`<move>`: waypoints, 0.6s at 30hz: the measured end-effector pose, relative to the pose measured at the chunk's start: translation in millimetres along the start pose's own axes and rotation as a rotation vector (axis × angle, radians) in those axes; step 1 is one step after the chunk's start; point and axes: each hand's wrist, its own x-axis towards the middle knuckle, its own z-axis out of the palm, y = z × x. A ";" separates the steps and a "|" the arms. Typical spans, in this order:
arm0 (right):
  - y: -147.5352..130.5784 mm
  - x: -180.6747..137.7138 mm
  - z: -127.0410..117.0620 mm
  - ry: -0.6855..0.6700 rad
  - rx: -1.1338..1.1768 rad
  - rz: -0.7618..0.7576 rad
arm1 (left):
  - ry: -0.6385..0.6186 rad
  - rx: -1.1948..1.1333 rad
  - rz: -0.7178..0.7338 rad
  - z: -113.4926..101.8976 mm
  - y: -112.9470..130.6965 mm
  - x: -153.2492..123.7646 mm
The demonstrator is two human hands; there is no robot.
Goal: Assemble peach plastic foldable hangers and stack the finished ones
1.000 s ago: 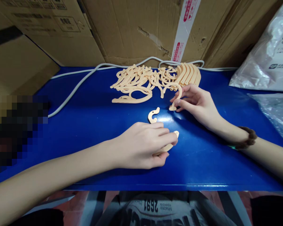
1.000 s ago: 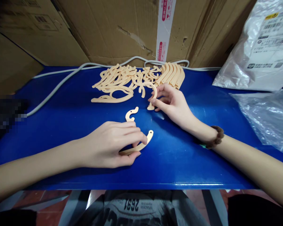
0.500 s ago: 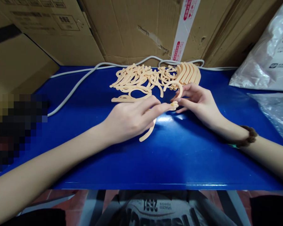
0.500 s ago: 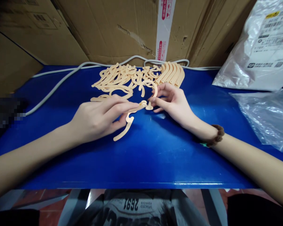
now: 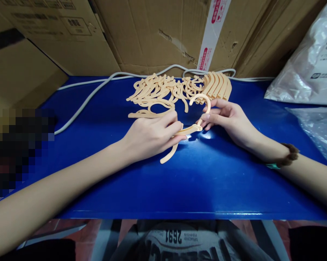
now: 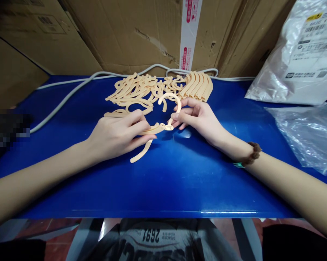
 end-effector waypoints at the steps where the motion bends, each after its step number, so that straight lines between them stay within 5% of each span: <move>1: -0.5 0.0 0.1 -0.011 -0.004 -0.001 | -0.001 -0.003 0.000 -0.5 0.8 0.1; 18: 0.7 2.9 -2.6 -0.031 0.062 -0.023 | 0.097 -0.179 0.051 1.2 1.1 -1.8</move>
